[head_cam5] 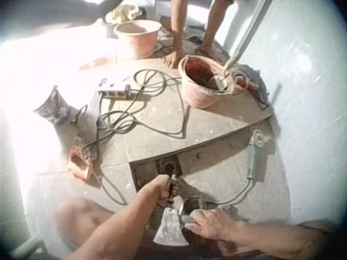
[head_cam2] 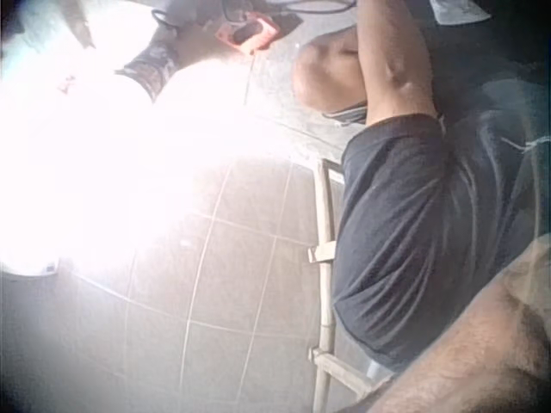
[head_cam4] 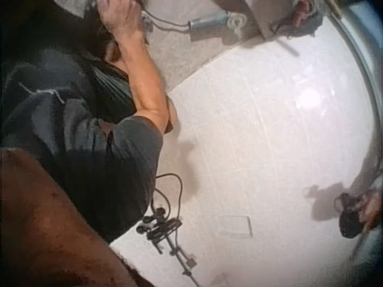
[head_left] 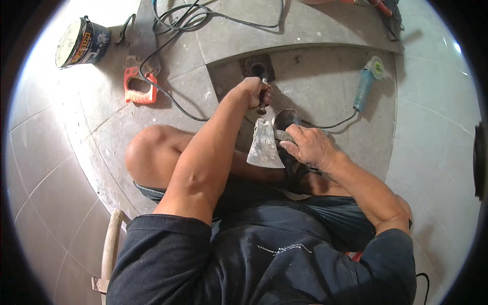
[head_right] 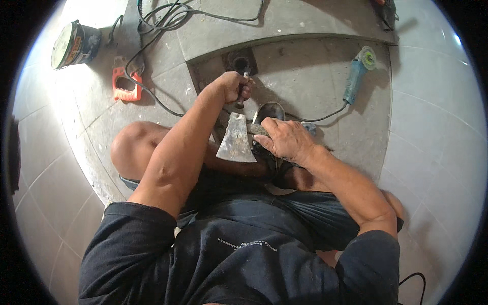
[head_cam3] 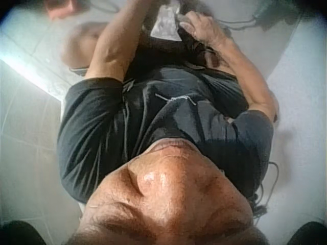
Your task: The person sits on the floor and uses a hammer and chisel to break away concrete around a floor drain. They repeatedly strike the chisel to chip away material and occasionally clear debris by hand. The person also briefly interacts with a bucket and a power tool cord.
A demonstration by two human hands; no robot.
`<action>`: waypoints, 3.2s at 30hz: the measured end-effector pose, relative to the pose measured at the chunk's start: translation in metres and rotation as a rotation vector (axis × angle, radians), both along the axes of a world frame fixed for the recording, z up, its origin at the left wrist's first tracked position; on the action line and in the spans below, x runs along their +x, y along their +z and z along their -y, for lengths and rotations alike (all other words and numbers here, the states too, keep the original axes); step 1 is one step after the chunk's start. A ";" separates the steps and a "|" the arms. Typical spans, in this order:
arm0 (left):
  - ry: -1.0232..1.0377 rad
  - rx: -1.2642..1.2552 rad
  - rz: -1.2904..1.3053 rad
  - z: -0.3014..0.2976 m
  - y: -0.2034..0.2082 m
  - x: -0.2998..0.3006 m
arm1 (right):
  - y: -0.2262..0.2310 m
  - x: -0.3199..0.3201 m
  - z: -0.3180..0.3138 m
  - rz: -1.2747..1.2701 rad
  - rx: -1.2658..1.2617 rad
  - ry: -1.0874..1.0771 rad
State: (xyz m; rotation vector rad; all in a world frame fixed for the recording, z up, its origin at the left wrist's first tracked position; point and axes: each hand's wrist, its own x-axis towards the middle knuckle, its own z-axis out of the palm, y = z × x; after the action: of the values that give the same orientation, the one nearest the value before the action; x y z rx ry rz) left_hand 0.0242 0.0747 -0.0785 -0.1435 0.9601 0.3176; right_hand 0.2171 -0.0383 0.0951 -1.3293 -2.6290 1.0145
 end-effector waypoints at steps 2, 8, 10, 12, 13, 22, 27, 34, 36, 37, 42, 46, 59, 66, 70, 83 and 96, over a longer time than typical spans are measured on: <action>0.047 -0.070 0.071 -0.006 -0.006 -0.002 | -0.004 -0.002 -0.006 -0.103 0.072 0.054; 0.072 -0.082 0.030 -0.015 -0.008 -0.001 | -0.014 -0.001 -0.009 0.168 -0.032 -0.057; 0.086 -0.043 0.005 -0.019 -0.006 0.001 | -0.011 0.000 -0.008 0.044 0.044 0.003; 0.087 -0.045 0.124 -0.018 -0.010 -0.009 | 0.001 -0.009 -0.007 -0.034 0.031 0.050; 0.071 -0.066 0.089 -0.017 -0.012 -0.010 | 0.005 -0.011 -0.005 -0.072 0.025 0.073; -0.057 -0.064 0.051 -0.006 0.009 -0.006 | 0.003 0.003 -0.002 0.007 -0.087 -0.065; -0.042 -0.062 0.052 -0.006 0.004 -0.003 | 0.004 0.002 -0.003 -0.008 -0.066 -0.072; -0.022 -0.035 -0.032 -0.009 0.028 0.001 | 0.000 0.006 -0.005 -0.009 -0.120 -0.113; -0.023 -0.031 -0.035 -0.009 0.026 0.001 | 0.000 0.007 -0.004 -0.002 -0.134 -0.121; -0.019 -0.035 -0.022 -0.009 0.025 0.000 | -0.002 0.007 -0.004 0.007 -0.142 -0.121; 0.035 -0.054 -0.004 -0.010 0.019 0.002 | -0.006 0.006 -0.002 -0.012 -0.141 -0.120; 0.069 -0.084 0.030 -0.012 0.015 0.002 | -0.006 0.003 -0.003 -0.003 -0.155 -0.115; 0.119 -0.106 0.057 -0.017 0.011 0.006 | -0.004 0.000 -0.009 -0.051 -0.073 -0.155; 0.295 -0.262 0.214 -0.020 -0.003 -0.002 | -0.003 -0.003 -0.013 -0.141 -0.012 -0.099; 0.255 -0.244 0.233 -0.022 -0.002 -0.004 | -0.004 -0.007 -0.025 0.004 -0.202 -0.157; 0.263 -0.238 0.155 -0.020 0.002 0.003 | -0.001 -0.010 -0.022 0.123 -0.219 -0.219; 0.257 -0.251 0.212 -0.020 -0.008 -0.002 | 0.008 -0.011 -0.020 -0.225 0.092 0.047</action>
State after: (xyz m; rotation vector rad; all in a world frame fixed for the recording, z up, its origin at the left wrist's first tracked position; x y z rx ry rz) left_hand 0.0225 0.0951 -0.0867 -0.5230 0.7683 0.4085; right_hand 0.2059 -0.0183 0.1034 -1.0715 -2.5159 0.9717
